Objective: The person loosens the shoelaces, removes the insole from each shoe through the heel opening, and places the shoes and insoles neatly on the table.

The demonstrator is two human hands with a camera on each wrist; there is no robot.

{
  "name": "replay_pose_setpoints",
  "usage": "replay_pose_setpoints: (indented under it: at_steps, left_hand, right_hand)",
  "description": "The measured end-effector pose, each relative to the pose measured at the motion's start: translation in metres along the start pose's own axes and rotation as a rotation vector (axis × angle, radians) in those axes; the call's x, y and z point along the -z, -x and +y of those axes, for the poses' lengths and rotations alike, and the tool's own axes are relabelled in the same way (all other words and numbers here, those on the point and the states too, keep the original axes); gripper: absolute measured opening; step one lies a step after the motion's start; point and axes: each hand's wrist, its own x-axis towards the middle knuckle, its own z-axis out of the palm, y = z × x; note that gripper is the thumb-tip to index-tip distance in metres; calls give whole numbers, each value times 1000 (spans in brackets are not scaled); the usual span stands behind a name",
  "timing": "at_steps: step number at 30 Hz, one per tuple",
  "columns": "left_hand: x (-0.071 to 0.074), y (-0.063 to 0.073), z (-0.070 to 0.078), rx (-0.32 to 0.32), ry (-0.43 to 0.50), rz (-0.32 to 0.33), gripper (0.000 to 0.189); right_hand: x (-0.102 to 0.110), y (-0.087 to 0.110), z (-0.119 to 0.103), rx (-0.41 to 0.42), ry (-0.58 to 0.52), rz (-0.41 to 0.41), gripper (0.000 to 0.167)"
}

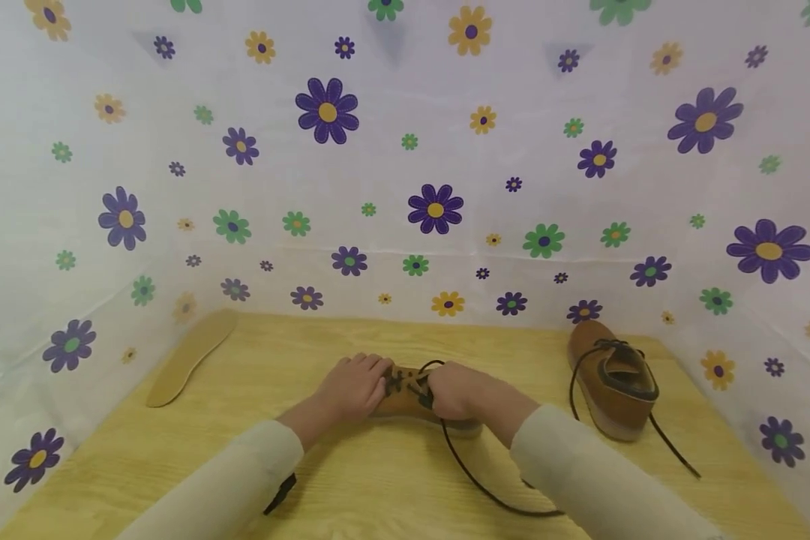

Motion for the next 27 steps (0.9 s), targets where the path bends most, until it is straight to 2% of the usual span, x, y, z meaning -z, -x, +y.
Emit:
replay_pose_setpoints:
  at_steps: [7, 12, 17, 22, 27]
  left_hand:
    - [1, -1, 4, -27, 9, 3, 48]
    - [-1, 0, 2, -5, -34, -27, 47]
    - [1, -1, 2, -27, -6, -11, 47]
    - [-5, -3, -2, -12, 8, -13, 48]
    - [-10, -1, -5, -26, 7, 26, 47]
  right_hand:
    - [16, -11, -3, -131, 29, -104, 22]
    - [13, -18, -6, -104, 40, -178, 23]
    - [12, -25, -10, -127, 96, -244, 25]
    - [15, -34, -10, -161, 115, -288, 19]
    - [15, -41, -12, -185, 149, -319, 17]
